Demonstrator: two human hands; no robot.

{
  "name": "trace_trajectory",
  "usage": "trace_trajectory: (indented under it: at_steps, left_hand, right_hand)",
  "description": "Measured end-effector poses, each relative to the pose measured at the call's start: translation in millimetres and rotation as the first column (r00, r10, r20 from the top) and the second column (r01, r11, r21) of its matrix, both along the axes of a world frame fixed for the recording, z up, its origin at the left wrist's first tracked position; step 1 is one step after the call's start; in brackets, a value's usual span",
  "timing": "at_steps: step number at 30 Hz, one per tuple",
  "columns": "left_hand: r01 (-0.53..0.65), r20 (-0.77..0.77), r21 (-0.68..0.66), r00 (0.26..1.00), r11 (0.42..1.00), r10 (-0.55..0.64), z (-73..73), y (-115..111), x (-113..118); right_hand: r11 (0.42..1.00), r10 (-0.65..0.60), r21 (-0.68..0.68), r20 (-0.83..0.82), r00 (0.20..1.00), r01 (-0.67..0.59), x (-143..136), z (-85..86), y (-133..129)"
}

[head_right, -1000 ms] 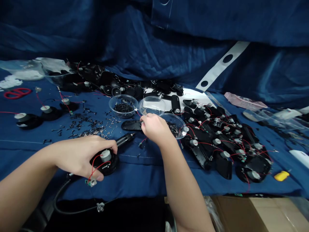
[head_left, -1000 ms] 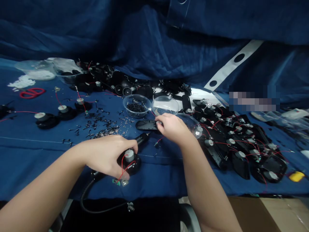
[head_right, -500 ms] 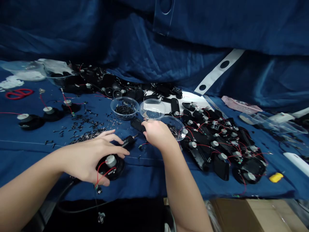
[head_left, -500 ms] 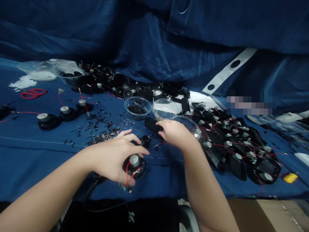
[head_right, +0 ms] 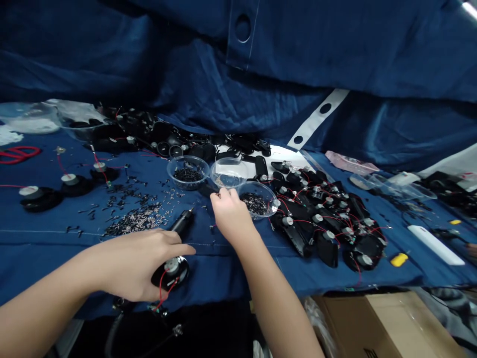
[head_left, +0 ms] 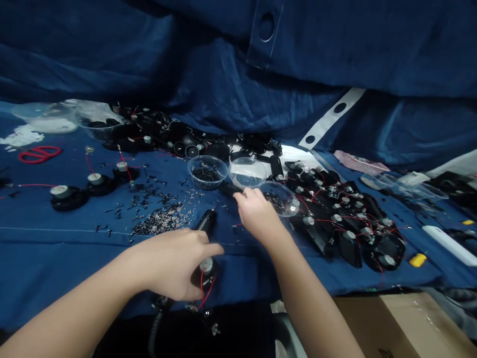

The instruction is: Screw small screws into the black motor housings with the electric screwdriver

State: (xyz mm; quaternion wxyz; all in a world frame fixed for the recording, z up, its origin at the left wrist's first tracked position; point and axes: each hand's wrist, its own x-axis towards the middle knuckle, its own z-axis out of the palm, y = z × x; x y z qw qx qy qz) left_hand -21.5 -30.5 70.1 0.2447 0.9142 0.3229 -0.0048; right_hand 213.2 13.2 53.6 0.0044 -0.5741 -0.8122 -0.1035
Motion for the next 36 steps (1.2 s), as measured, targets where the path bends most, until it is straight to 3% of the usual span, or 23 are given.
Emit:
trace_trajectory:
  at_steps: [4, 7, 11, 14, 17, 20, 22, 25, 27, 30, 33, 36]
  left_hand:
    - [-0.065, -0.037, -0.009, 0.997, 0.998, 0.065, -1.1, 4.9, -5.7]
    - [-0.105, -0.009, 0.001, 0.994, 0.994, 0.105, -1.7, 10.4, -6.3]
    - [-0.075, 0.208, 0.003, 0.975, 0.997, 0.073, 9.1, 15.6, -15.1]
    - [-0.177, 0.509, 0.028, 0.849, 0.984, 0.138, 18.3, 17.0, -29.5]
    - [-0.376, 0.697, 0.048, 0.676, 0.925, 0.239, 18.5, 19.8, -39.1]
    - [-0.454, 0.706, 0.06, 0.649, 0.889, 0.284, 11.9, 26.6, -38.7]
    - [-0.413, 0.69, -0.027, 0.652, 0.91, 0.316, 7.2, 32.4, -35.7]
    - [-0.256, 0.687, -0.236, 0.638, 0.937, 0.347, 2.4, 40.9, -33.3]
    - [-0.138, 0.684, -0.353, 0.637, 0.925, 0.356, 0.3, 45.7, -33.8]
    - [-0.021, 0.675, -0.494, 0.621, 0.869, 0.399, -3.1, 49.7, -34.8]
    - [0.053, 0.691, -0.584, 0.556, 0.81, 0.462, -7.9, 49.8, -33.5]
    - [0.121, 0.691, -0.658, 0.489, 0.743, 0.532, -12.1, 48.6, -31.3]
  right_hand:
    - [0.984, -0.014, 0.173, -0.117, 0.993, 0.035, 13.8, 10.5, -8.4]
    - [0.913, 0.176, 0.405, -0.298, 0.938, -0.042, 24.2, 16.7, -7.8]
    - [0.766, 0.515, 0.622, -0.445, 0.733, -0.161, 24.1, 16.2, 0.7]
    - [0.714, 0.647, 0.657, -0.485, 0.589, -0.243, 18.1, 4.8, 8.8]
    - [0.737, 0.652, 0.621, -0.55, 0.522, -0.265, 14.4, -11.1, 12.0]
    - [0.792, 0.587, 0.554, -0.575, 0.57, -0.257, 13.8, -20.7, 6.3]
    - [0.762, 0.618, 0.585, -0.525, 0.585, -0.279, 13.4, -22.2, -0.6]
    - [0.64, 0.736, 0.693, -0.427, 0.525, -0.334, 9.7, -20.7, -10.2]
    - [0.596, 0.774, 0.73, -0.41, 0.482, -0.334, 5.2, -18.8, -14.0]
    - [0.61, 0.757, 0.742, -0.442, 0.482, -0.279, -1.5, -15.3, -16.2]
    - [0.637, 0.724, 0.74, -0.479, 0.496, -0.215, -3.8, -13.2, -16.9]
    - [0.73, 0.632, 0.66, -0.553, 0.542, -0.179, -2.4, -14.7, -18.5]
